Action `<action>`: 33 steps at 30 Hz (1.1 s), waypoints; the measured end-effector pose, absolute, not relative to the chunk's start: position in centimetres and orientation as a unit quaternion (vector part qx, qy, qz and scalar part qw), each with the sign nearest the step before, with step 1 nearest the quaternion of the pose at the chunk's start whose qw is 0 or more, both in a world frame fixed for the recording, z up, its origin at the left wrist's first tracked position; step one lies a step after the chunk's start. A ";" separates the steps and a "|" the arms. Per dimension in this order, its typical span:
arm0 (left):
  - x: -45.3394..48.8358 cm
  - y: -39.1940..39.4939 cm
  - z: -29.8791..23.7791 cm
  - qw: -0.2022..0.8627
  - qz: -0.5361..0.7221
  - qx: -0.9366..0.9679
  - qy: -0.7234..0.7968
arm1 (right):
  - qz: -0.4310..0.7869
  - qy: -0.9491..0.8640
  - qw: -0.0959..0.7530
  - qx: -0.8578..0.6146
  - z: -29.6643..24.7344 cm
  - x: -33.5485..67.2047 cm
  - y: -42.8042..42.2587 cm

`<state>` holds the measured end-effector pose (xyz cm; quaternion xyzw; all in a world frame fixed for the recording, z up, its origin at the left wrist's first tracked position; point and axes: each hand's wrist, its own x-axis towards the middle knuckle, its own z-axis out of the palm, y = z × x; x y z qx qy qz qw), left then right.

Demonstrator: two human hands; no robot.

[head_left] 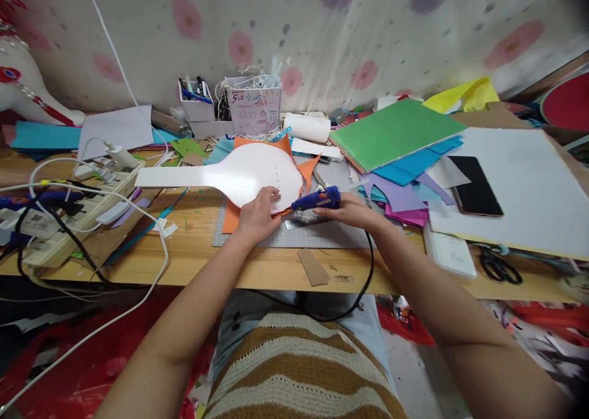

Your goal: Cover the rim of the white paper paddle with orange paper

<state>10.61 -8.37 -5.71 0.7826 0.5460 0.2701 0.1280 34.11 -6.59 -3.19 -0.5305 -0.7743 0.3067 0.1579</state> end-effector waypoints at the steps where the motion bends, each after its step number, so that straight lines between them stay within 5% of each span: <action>1: 10.6 -8.4 -5.7 0.128 0.270 0.783 0.546 | 0.308 -0.773 0.159 -0.531 -3.2 34.1 -6.6; 33: 10.4 -8.3 -5.8 0.136 0.271 0.780 0.547 | 0.248 -0.776 0.129 -0.565 -1.6 35.7 -5.1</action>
